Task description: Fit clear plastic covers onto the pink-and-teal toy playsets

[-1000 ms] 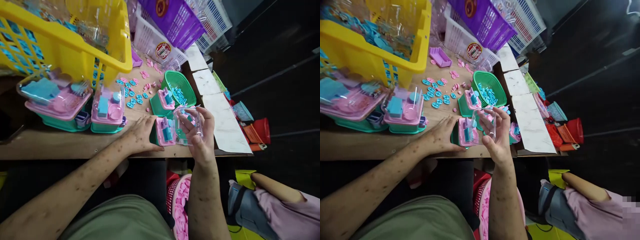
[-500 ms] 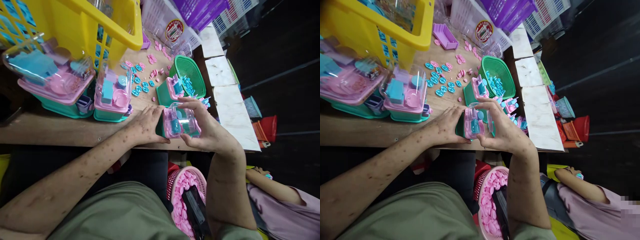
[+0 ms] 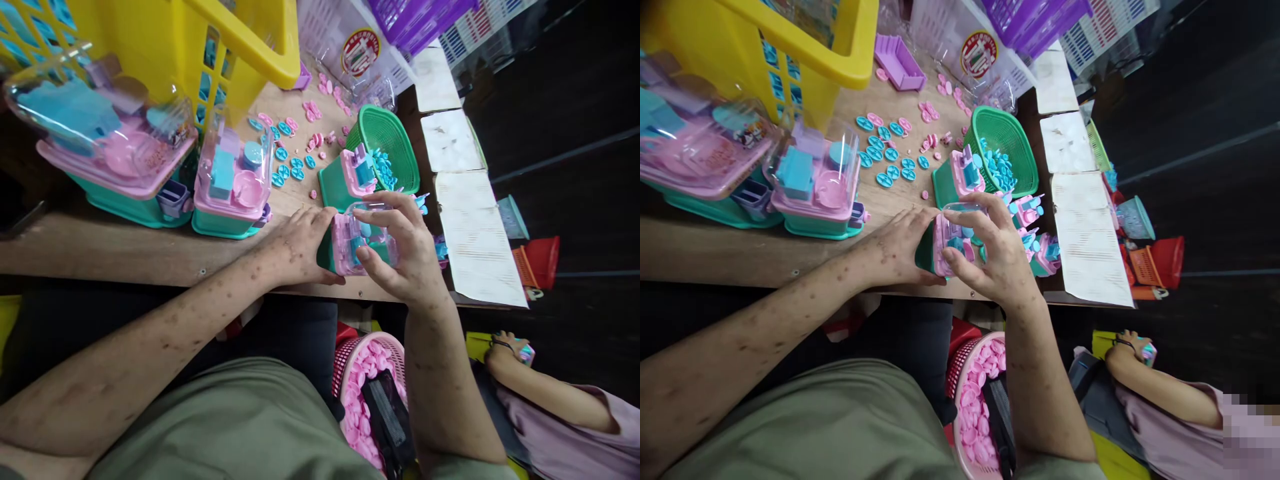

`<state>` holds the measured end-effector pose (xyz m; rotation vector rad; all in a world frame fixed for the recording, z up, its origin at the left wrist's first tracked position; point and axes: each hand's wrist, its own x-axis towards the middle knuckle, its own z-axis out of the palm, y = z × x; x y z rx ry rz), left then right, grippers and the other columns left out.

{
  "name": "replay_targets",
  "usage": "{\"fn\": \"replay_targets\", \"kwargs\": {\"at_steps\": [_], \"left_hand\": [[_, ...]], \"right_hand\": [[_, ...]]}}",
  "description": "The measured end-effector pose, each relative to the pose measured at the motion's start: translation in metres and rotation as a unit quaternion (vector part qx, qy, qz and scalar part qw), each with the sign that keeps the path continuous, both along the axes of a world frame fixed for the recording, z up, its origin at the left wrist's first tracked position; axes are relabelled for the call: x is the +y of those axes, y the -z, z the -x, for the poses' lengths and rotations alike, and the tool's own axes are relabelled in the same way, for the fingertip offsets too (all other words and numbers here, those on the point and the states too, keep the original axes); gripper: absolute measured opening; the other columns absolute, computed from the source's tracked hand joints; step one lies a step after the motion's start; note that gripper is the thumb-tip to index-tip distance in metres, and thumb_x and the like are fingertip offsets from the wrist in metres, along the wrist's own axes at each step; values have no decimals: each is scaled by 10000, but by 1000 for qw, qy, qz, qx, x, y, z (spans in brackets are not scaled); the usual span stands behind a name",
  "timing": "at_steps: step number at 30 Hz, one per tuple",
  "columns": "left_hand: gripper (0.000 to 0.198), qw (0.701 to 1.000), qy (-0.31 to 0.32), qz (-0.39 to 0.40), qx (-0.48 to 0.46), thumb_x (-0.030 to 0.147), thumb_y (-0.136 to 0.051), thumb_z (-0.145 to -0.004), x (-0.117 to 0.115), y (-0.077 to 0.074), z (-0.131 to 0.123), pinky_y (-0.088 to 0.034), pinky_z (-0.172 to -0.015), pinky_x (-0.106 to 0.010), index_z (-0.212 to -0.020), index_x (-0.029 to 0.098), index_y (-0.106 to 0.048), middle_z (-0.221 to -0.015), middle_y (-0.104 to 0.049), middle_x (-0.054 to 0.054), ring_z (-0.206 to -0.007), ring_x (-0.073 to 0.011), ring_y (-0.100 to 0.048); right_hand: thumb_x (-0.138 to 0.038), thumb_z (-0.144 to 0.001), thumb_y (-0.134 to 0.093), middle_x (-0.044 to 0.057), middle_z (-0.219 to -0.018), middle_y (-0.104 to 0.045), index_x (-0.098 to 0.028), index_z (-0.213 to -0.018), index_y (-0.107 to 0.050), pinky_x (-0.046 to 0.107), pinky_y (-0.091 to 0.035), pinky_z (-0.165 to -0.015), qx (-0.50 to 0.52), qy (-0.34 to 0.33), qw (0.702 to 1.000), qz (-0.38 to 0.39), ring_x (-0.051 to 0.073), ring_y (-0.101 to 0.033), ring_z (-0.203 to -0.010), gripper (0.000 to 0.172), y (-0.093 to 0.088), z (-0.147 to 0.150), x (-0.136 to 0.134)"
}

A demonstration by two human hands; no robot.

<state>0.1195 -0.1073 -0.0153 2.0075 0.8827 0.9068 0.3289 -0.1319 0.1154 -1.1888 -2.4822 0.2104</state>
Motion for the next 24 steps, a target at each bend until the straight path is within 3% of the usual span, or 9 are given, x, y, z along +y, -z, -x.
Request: {"fn": "replay_targets", "kwargs": {"at_steps": [6, 24], "left_hand": [[1089, 1000, -1, -7, -15, 544, -1057, -735, 0, 0, 0, -439, -1360, -642, -1610, 231, -490, -1637, -621, -208, -1599, -477, -552], [1006, 1000, -11, 3, -8, 452, -1048, -757, -5, -2, -3, -489, -1317, -626, -1579, 213, -520, -1584, -663, -195, -1540, -454, -608]], "right_hand": [[-580, -1025, -803, 121, -1513, -679, -361, -1414, -790, 702, -543, -1272, -15, 24, 999, -21, 429, -663, -1438, 447, 3, 3, -2], [-403, -983, -856, 116, -1414, -741, -342, -1370, -816, 624, -659, -1115, 12, 34, 997, -68, 400, -753, -1328, 393, 6, 8, -15]]}}
